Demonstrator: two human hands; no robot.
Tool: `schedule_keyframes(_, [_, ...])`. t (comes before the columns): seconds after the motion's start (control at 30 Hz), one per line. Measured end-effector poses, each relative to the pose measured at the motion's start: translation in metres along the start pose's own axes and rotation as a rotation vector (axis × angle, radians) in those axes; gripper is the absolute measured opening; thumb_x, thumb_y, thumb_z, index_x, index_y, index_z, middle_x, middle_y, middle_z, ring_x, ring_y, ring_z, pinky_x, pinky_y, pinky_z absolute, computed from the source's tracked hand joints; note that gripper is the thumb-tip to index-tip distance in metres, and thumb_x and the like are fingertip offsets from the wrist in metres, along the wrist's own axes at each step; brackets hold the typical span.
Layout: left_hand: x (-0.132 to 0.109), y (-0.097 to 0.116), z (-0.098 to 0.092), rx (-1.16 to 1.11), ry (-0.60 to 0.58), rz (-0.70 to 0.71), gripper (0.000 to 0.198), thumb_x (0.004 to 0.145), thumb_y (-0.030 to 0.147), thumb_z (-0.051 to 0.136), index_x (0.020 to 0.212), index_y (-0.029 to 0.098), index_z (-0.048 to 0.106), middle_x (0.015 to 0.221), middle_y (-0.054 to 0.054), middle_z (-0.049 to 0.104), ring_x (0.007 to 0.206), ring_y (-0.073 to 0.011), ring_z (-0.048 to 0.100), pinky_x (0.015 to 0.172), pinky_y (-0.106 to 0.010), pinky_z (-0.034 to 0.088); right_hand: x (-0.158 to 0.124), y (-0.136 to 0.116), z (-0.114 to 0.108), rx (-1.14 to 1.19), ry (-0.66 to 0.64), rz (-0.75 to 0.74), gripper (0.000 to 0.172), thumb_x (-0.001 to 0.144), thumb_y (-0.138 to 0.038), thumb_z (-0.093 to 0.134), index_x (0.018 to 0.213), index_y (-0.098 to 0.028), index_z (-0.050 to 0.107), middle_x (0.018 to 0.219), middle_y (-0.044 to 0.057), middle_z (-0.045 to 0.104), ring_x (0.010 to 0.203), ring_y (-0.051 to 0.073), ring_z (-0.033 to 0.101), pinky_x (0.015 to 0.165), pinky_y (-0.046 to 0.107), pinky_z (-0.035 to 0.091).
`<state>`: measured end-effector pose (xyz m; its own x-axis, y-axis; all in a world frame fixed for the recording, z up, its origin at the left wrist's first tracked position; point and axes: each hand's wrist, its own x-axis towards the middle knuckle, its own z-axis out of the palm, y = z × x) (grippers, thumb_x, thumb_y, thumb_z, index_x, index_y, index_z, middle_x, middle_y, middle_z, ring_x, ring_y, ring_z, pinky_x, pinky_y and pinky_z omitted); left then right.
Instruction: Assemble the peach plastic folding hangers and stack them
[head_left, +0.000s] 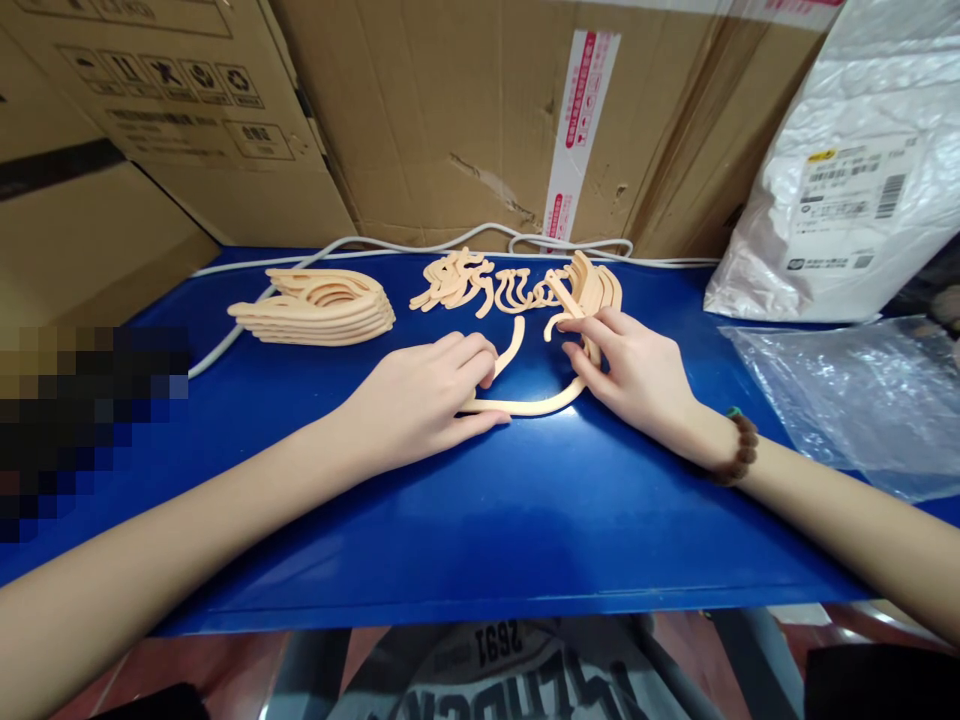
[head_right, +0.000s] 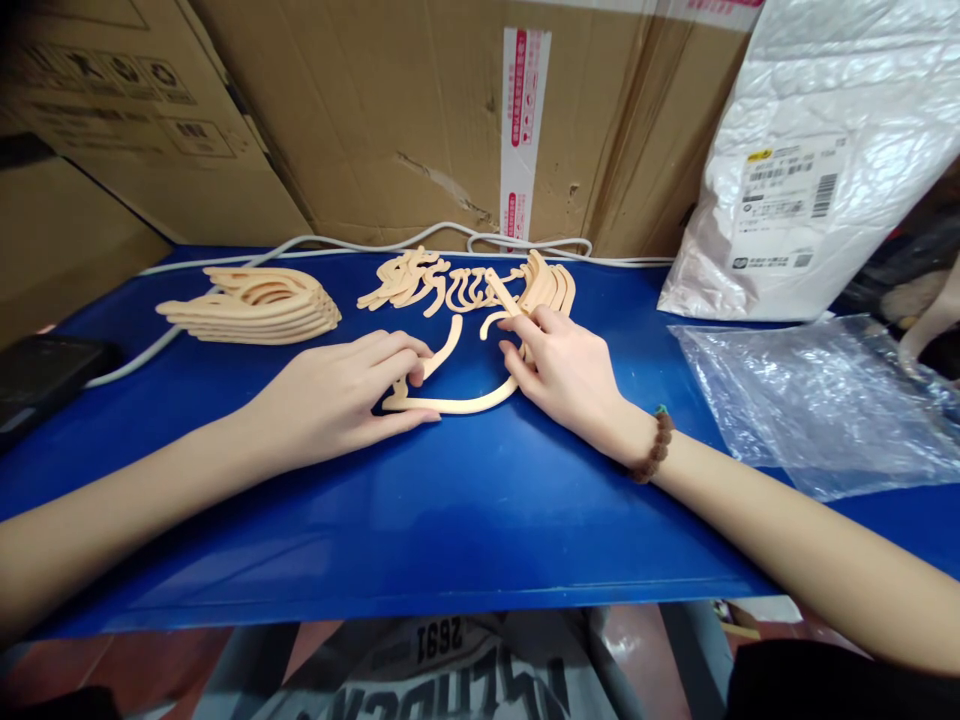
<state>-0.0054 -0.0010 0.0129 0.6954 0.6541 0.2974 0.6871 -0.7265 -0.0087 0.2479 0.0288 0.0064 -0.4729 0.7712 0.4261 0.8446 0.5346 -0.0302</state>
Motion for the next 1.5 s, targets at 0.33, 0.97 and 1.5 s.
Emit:
schedule_keyframes(0.33, [0.0005, 0.0047, -0.0002, -0.031, -0.046, 0.068, 0.022, 0.099, 0.037, 0.044, 0.094, 0.017, 0.053, 0.105, -0.008, 0.063, 0.090, -0.0195, 0.059, 0.068, -0.029, 0.044, 0.0003, 0.0005, 0.0006, 0.020, -0.040, 0.009, 0.027, 0.097, -0.035, 0.045, 0.115, -0.021, 0.061, 0.105, 0.006, 0.068, 0.094, 0.021, 0.064, 0.073, 0.029, 0.044])
schedule_keyframes(0.97, [0.0004, 0.0021, 0.0083, -0.217, 0.035, 0.107, 0.029, 0.093, 0.011, 0.040, 0.120, 0.017, 0.050, 0.121, -0.007, 0.061, 0.113, -0.0192, 0.057, 0.097, -0.032, 0.046, -0.0001, -0.0013, -0.0012, 0.105, -0.067, -0.146, 0.025, 0.098, -0.027, 0.041, 0.109, -0.019, 0.062, 0.101, 0.007, 0.066, 0.090, 0.019, 0.060, 0.076, 0.029, 0.043])
schedule_keyframes(1.5, [0.0009, 0.0075, 0.0084, -0.213, 0.035, -0.298, 0.033, 0.094, 0.047, 0.050, 0.113, 0.020, 0.049, 0.085, -0.001, 0.063, 0.077, -0.0184, 0.062, 0.060, -0.027, 0.043, 0.0008, -0.0033, -0.0062, 0.145, -0.153, -0.584, 0.030, 0.094, -0.020, 0.036, 0.101, -0.013, 0.065, 0.078, 0.006, 0.059, 0.075, 0.019, 0.044, 0.070, 0.031, 0.039])
